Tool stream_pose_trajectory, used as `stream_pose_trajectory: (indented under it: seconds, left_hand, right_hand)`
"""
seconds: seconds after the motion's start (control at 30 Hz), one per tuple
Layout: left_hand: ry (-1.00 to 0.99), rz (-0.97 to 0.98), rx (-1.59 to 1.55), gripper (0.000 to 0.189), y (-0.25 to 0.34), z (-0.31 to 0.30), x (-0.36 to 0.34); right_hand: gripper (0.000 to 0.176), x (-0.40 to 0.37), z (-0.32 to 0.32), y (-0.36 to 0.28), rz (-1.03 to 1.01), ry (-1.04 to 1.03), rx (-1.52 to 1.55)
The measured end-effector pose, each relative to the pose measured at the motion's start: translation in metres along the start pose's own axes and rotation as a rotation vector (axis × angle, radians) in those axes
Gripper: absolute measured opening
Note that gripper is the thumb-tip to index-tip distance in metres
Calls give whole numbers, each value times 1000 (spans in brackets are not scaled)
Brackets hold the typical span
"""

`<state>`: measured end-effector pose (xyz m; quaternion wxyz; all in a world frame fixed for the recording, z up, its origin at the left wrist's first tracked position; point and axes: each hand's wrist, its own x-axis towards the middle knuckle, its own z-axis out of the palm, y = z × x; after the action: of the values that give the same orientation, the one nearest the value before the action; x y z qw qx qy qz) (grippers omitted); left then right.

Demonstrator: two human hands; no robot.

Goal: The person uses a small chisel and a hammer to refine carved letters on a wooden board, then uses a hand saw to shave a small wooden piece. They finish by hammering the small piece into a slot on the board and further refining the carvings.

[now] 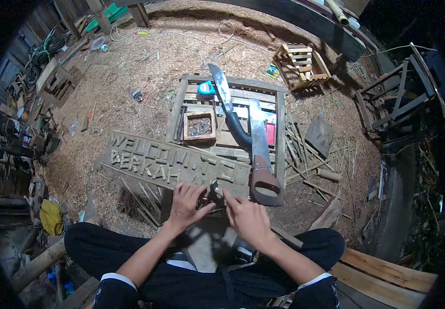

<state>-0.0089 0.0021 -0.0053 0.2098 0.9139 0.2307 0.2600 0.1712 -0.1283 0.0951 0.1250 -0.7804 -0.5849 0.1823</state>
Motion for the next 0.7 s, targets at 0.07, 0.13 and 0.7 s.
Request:
stream_pose_trajectory:
  seconds: [0.07,0.13,0.7]
  left_hand:
    - [-1,3,-13,62,-3,0,0]
    - [-3,7,-22,66,-7,-1,2]
    - [17,-46,-146,76,-12,5,4]
  right_hand:
    - [42,1,-8,-6,13,-3,-5]
    - [42,4,-10,-12,25,-4,-6]
    - [35,9,-10,-40,134,-60,-142]
